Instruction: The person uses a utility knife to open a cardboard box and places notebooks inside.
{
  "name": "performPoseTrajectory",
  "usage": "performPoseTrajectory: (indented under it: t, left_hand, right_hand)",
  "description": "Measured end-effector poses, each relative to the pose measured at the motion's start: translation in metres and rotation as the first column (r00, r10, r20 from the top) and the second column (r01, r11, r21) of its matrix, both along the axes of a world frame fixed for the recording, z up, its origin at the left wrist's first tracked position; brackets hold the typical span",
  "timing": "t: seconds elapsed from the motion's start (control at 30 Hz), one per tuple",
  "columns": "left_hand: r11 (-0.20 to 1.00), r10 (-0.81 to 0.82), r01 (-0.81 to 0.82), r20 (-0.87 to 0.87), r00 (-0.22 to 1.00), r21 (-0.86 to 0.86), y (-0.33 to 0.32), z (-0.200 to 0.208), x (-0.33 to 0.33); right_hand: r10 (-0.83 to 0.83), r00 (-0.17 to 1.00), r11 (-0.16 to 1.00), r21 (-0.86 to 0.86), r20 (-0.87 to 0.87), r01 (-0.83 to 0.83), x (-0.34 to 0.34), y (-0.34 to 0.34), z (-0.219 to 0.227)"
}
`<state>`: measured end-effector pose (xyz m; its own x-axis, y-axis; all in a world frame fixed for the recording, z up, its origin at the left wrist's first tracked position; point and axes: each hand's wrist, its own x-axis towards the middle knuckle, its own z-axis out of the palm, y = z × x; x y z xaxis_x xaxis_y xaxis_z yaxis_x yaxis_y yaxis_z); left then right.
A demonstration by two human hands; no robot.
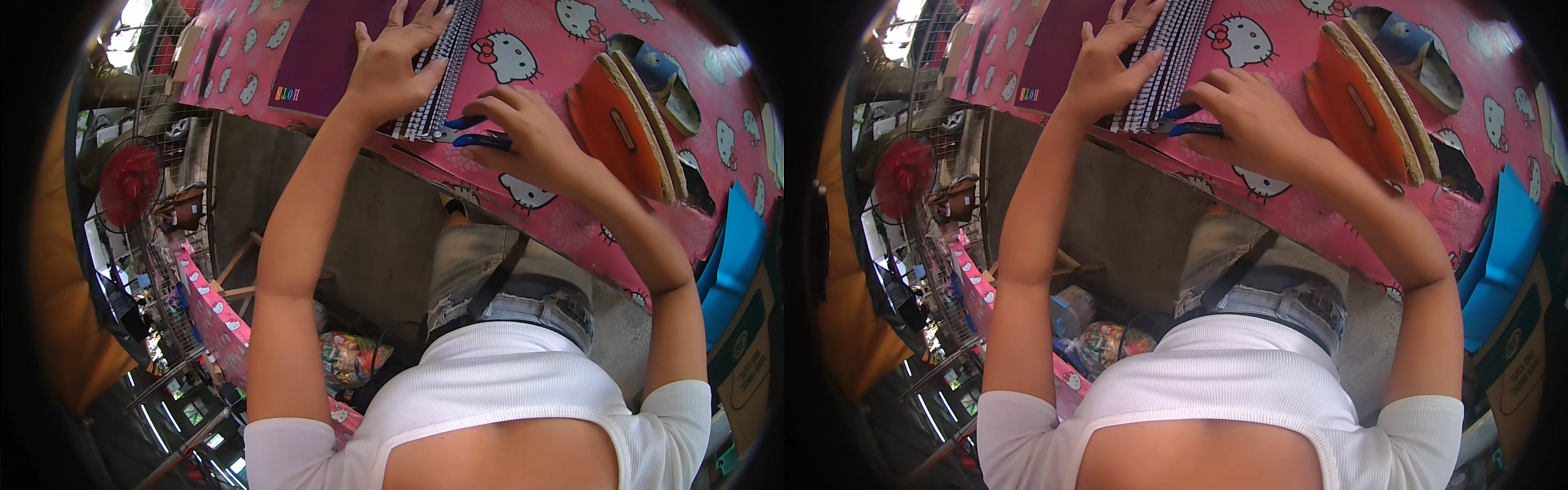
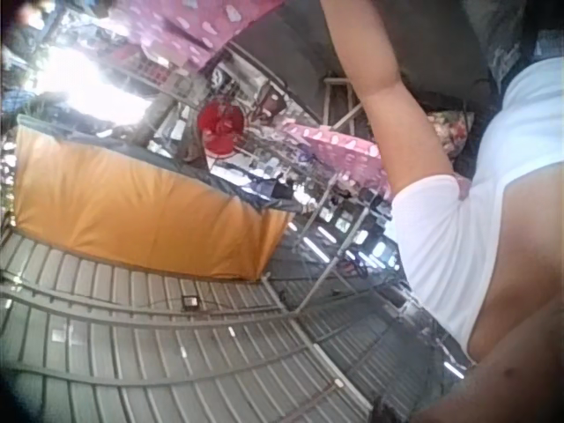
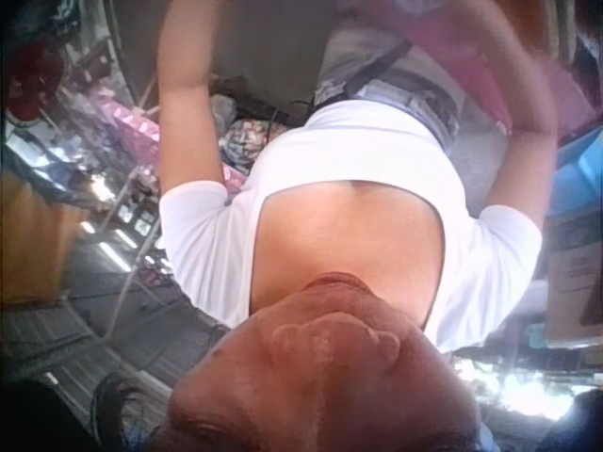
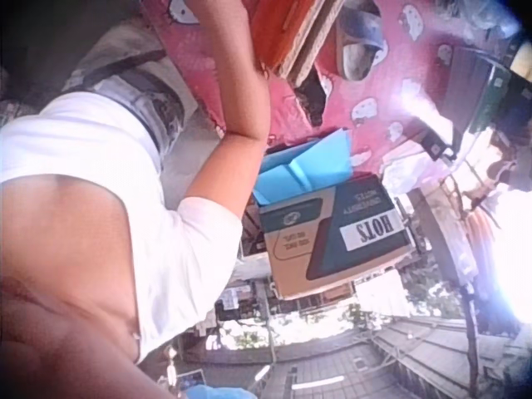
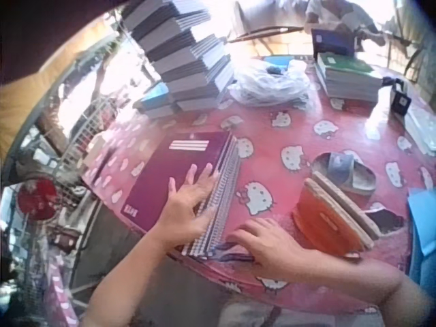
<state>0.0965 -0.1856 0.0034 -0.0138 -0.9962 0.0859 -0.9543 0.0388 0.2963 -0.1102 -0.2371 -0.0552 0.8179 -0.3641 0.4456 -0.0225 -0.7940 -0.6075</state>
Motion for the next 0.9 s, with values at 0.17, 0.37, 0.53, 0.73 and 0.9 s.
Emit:
performPoseTrajectory:
  t: [0.17, 0.37, 0.53, 0.73, 0.9]
  left_hand:
    - [1.000, -0.008, 0.007, -0.054, 0.999, -0.013, 0.004, 0.006, -0.006]
    - [1.000, 0.007, -0.007, -0.059, 0.998, 0.001, 0.007, 0.005, -0.004]
    - [1.000, -0.001, 0.001, -0.075, 0.997, 0.001, 0.000, 0.004, -0.004]
    - [0.998, -0.013, 0.008, 0.087, 0.996, 0.059, -0.002, 0.011, -0.015]
    - [0.991, -0.005, 0.002, 0.025, 1.000, 0.135, -0.001, 0.014, -0.011]
  right_hand:
    - [-0.065, 0.980, 0.972, -0.211, 0.189, 0.105, 0.003, 0.006, -0.004]
    - [0.013, 0.998, 1.000, 0.004, 0.056, -0.013, -0.002, 0.002, 0.000]
    - [0.000, 0.985, 0.999, -0.048, 0.174, 0.009, 0.012, 0.003, -0.003]
    - [0.282, 0.900, 0.628, 0.773, -0.332, 0.088, 0.004, -0.012, 0.013]
    - [-0.098, 0.992, 0.990, -0.094, 0.075, 0.105, -0.005, 0.007, -0.006]
